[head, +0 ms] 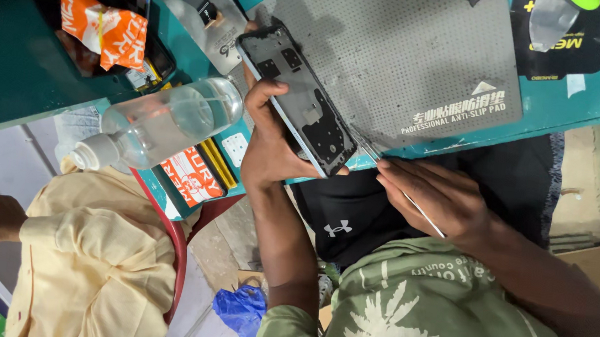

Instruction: The person uses tweezers to scrape residue from the back of a smartphone casing. They then apply a liquid from a small bottle onto the casing and continue to scrape the surface with the tweezers.

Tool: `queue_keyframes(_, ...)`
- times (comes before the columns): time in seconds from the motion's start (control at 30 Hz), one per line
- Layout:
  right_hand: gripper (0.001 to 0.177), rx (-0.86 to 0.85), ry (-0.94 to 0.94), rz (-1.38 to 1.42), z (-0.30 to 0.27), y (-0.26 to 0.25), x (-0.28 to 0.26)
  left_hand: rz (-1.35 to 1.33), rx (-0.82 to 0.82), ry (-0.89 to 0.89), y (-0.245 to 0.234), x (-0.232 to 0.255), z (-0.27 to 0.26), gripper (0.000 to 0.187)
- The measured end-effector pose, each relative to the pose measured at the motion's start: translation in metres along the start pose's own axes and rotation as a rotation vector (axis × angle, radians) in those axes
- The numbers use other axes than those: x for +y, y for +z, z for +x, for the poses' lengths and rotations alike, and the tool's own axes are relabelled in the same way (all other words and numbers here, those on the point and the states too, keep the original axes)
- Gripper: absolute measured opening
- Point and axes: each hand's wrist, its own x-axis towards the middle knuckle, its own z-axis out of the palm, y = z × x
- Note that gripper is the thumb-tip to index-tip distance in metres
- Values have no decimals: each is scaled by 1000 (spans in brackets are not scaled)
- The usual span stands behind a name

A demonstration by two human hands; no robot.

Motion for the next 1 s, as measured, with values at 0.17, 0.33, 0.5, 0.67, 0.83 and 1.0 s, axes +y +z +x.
queue_keyframes(0.17, 36, -14, -30, -2, 0, 3, 0, -262, -93, -254, 1, -14, -22, 132)
queue_keyframes(0.33, 33, -48, -53, -55, 1, 5, -3, -159, -73, -155, 1, -17, -23, 133)
queue_keyframes(0.5, 28, -94, -69, -123, 8, 3, -7, -114, -72, -120, -1, -10, -14, 133)
queue_keyframes(0.67, 26, -117, -62, -137, 23, 2, -12, -100, -57, -94, 0, -9, -12, 132)
queue_keyframes(0.83, 24, -140, -107, -216, 32, -1, -13, -131, -70, -166, 1, -13, -18, 131)
queue_keyframes(1.0, 26, -168, -120, -208, 17, -10, -22, -114, -49, -68, -1, -8, -8, 132)
